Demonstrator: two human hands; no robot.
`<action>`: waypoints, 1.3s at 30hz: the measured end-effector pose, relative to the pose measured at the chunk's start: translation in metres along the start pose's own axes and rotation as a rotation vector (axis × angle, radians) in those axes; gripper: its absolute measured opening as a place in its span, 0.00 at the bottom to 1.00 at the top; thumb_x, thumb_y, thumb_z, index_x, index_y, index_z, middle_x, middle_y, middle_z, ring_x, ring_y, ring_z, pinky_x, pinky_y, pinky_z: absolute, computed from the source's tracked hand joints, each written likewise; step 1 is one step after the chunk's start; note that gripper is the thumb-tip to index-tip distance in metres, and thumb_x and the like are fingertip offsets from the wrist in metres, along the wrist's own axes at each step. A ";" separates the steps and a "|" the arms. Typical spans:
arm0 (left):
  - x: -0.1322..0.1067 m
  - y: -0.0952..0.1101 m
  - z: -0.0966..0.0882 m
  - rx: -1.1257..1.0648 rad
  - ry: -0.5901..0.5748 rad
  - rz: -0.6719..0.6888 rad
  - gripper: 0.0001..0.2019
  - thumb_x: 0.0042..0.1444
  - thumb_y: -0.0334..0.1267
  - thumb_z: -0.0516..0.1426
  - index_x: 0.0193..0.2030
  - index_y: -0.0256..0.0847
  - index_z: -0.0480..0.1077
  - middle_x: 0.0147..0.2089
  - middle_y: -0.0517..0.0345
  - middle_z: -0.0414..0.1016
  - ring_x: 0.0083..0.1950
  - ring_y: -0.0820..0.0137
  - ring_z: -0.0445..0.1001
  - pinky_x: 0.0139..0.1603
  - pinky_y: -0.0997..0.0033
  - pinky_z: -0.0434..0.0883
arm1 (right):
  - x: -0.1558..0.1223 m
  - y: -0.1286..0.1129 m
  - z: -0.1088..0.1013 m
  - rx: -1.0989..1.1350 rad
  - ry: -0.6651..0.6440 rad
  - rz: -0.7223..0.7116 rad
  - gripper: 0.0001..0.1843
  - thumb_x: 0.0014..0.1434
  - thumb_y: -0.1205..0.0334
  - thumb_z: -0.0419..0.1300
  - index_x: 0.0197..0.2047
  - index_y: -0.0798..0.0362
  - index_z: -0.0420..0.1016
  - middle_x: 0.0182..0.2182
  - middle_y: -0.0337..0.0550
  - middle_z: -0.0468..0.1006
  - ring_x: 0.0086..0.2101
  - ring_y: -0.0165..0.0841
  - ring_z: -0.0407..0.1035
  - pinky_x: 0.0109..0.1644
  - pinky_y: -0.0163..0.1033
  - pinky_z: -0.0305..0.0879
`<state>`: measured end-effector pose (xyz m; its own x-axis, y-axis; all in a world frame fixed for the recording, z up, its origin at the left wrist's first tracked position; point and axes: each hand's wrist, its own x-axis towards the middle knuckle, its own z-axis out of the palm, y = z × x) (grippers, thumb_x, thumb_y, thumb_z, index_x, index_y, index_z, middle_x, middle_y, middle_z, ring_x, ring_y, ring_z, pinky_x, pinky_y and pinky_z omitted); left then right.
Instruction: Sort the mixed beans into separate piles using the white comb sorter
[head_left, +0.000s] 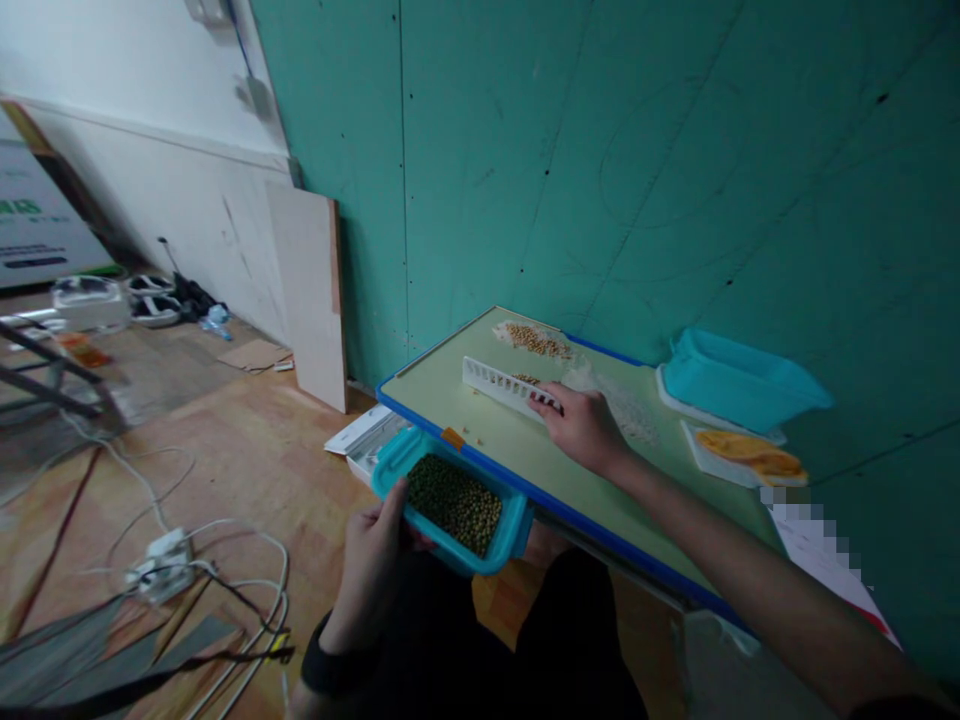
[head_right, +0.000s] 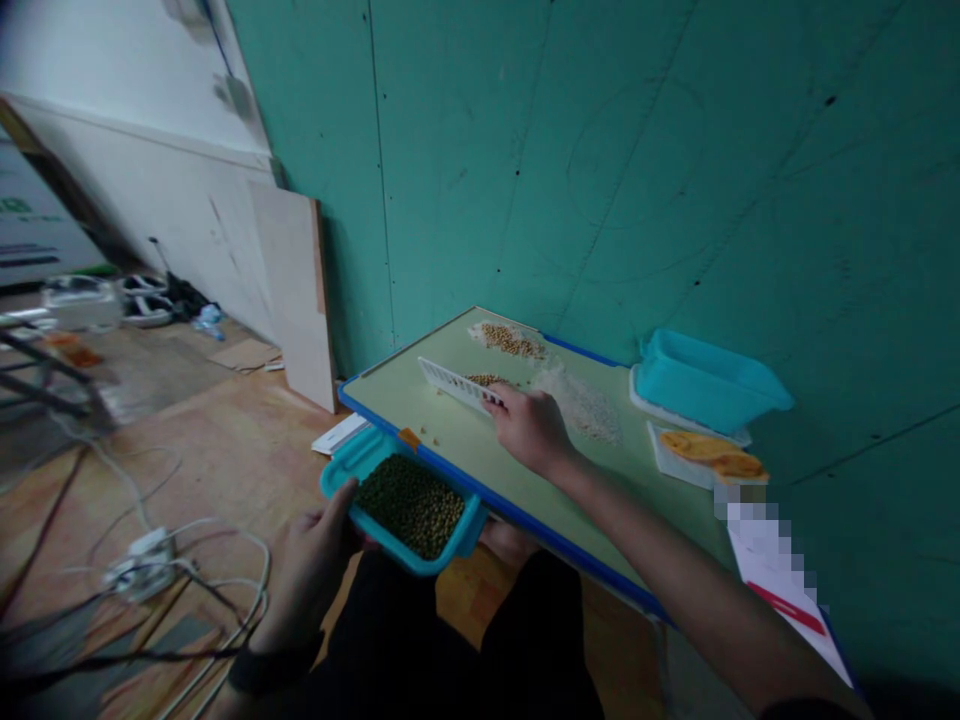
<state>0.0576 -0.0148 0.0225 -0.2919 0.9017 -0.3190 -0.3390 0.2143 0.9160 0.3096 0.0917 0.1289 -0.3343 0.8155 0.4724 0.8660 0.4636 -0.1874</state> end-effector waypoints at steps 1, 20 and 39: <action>0.001 0.000 0.000 -0.004 0.004 -0.002 0.29 0.39 0.66 0.68 0.12 0.41 0.71 0.13 0.56 0.69 0.15 0.69 0.68 0.19 0.68 0.70 | -0.004 0.000 -0.001 0.019 0.000 -0.021 0.10 0.66 0.61 0.59 0.43 0.51 0.82 0.32 0.46 0.85 0.30 0.37 0.79 0.33 0.37 0.63; 0.000 -0.006 0.010 -0.087 -0.058 -0.066 0.28 0.39 0.63 0.69 0.12 0.39 0.73 0.14 0.53 0.73 0.16 0.68 0.71 0.22 0.67 0.74 | -0.033 -0.004 -0.011 0.033 0.231 -0.160 0.09 0.67 0.63 0.59 0.44 0.52 0.82 0.29 0.44 0.85 0.27 0.35 0.78 0.30 0.36 0.66; 0.002 -0.009 0.003 -0.032 -0.045 -0.025 0.28 0.43 0.63 0.67 0.12 0.41 0.70 0.13 0.58 0.70 0.15 0.70 0.68 0.21 0.69 0.72 | 0.017 0.027 0.010 0.048 0.031 0.010 0.11 0.64 0.60 0.61 0.45 0.51 0.84 0.34 0.47 0.86 0.31 0.38 0.78 0.34 0.37 0.63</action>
<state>0.0629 -0.0137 0.0139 -0.2431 0.9122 -0.3300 -0.3746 0.2255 0.8994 0.3236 0.1210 0.1233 -0.3136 0.8092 0.4968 0.8499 0.4725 -0.2331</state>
